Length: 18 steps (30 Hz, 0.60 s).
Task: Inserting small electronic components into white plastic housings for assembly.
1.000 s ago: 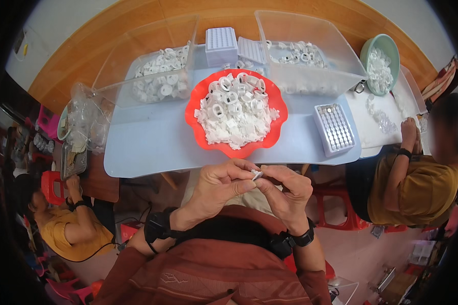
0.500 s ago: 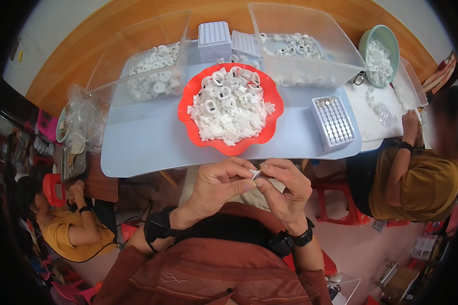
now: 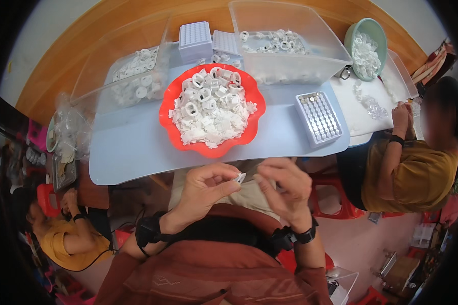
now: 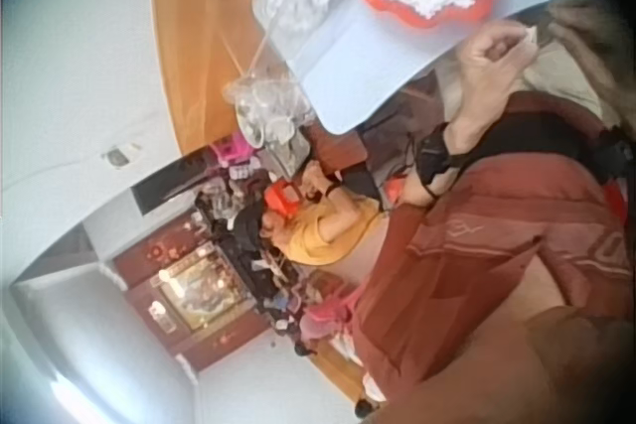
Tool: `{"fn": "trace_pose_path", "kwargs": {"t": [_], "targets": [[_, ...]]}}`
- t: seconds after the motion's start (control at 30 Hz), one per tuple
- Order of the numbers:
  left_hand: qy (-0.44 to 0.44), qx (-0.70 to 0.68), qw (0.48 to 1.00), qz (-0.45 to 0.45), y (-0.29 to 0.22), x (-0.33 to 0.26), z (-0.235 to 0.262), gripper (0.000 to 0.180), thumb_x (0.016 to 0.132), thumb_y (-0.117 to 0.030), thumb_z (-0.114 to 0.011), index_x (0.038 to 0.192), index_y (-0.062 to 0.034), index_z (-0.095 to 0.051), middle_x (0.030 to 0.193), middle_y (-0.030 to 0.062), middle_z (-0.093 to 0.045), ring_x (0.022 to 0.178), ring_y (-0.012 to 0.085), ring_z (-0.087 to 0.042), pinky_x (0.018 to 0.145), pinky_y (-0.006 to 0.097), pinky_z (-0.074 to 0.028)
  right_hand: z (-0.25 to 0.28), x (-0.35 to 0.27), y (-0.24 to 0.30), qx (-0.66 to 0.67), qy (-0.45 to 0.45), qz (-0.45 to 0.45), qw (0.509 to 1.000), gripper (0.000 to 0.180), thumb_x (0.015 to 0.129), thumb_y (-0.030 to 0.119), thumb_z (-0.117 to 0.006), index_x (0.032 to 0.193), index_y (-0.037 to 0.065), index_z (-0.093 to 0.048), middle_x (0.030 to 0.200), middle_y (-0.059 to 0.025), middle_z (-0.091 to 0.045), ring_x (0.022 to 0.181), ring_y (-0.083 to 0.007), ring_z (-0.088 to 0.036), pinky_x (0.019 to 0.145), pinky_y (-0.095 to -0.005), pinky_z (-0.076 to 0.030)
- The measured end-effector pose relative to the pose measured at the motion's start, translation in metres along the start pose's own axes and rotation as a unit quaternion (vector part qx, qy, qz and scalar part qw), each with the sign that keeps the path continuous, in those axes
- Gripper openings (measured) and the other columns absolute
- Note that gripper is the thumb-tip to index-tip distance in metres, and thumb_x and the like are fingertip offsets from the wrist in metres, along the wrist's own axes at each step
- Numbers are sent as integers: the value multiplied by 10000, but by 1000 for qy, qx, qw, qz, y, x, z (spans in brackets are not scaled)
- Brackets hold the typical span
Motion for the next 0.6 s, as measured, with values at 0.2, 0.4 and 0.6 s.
{"fn": "trace_pose_path", "kwargs": {"t": [0.2, 0.4, 0.6], "targets": [[14, -13, 1000, 17, 1, 1, -5, 158, 923, 62, -683, 1079, 35, -690, 1132, 158, -680, 976, 205, -693, 873, 363, -623, 66, 25, -43, -159, -69, -94, 980, 179, 842, -2, -753, 1017, 6, -715, 992, -127, -721, 664, -217, -660, 605, -304, -522], [4, -40, 998, 46, 2, 0, -10, 215, 940, -34, -726, 1147, 17, -694, 1064, 92, -719, 927, 134, -686, 836, 272, -558, 97, 58, -83, -255, -4, -136, 957, 187, 847, 56, -732, 1028, 9, -720, 1003, -138, -712, 753, -306, -688, 691, -374, -535], [4, -33, 997, 63, 4, 0, -11, 227, 943, -54, -730, 1154, 21, -691, 1058, 91, -723, 920, 130, -683, 830, 270, -557, 98, 90, -111, -359, 48, -114, 925, 183, 903, 145, -680, 1064, 84, -741, 1049, -111, -697, 925, -383, -670, 810, -449, -527]]}}
Point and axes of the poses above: each hand's wrist, its own x-axis towards the middle knuckle, its own z-axis out of the back of the hand, y = z × x, the point moved 3 cm from there along x, towards the middle knuckle
